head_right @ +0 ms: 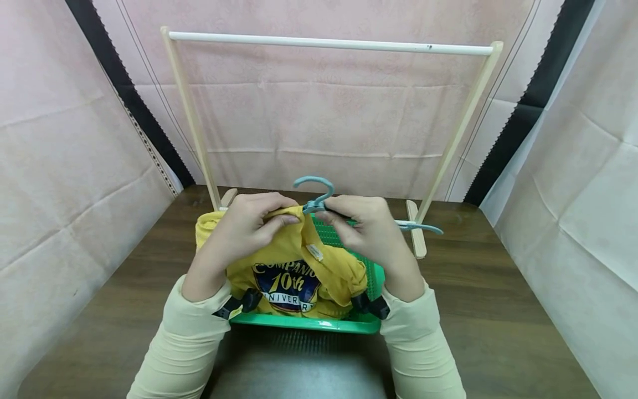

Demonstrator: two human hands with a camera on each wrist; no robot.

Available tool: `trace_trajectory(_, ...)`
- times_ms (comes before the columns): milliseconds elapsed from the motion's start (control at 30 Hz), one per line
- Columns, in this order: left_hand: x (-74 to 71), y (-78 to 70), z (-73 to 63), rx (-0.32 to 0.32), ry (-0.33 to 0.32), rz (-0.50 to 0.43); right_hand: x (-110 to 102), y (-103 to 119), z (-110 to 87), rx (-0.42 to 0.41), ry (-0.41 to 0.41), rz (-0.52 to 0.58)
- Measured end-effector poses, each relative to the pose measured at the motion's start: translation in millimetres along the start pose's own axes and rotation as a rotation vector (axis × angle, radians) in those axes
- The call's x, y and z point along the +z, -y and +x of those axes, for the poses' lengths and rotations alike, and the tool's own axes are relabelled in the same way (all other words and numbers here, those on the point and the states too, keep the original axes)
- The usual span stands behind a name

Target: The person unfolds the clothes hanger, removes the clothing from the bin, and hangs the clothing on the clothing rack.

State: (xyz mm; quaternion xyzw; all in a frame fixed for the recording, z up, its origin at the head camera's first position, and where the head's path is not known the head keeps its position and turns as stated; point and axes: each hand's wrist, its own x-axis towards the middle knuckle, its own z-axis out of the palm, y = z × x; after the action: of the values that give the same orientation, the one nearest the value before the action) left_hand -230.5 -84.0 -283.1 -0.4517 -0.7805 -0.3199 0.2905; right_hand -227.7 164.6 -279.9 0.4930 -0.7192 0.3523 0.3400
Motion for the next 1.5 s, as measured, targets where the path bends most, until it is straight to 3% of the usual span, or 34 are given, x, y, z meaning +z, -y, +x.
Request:
trace_trajectory(167, 1.2, -5.4, 0.8, 0.000, -0.027, -0.012, 15, 4, 3.3, -0.005, 0.004, 0.010)
trace_trajectory(400, 0.7, -5.8, 0.5, -0.014, -0.052, 0.045, 9, 1, 1.8, -0.021, 0.052, -0.021)
trace_trajectory(700, -5.5, -0.8, -2.8, -0.084, -0.066, 0.040, -19, -3, -10.0, 0.143, 0.208, -0.017)
trace_trajectory(1000, -3.8, -5.1, -1.8, -0.115, -0.073, -0.044, -14, 0, -7.1, 0.117, 0.173, 0.016)
trace_trajectory(1300, -3.7, -9.0, 1.3, -0.055, -0.163, -0.096, -4, 1, -3.3, 0.056, 0.161, 0.012)
trace_trajectory(1500, -3.2, -8.7, 1.5, -0.043, -0.139, -0.101, -7, 1, -3.2, 0.065, 0.192, 0.010)
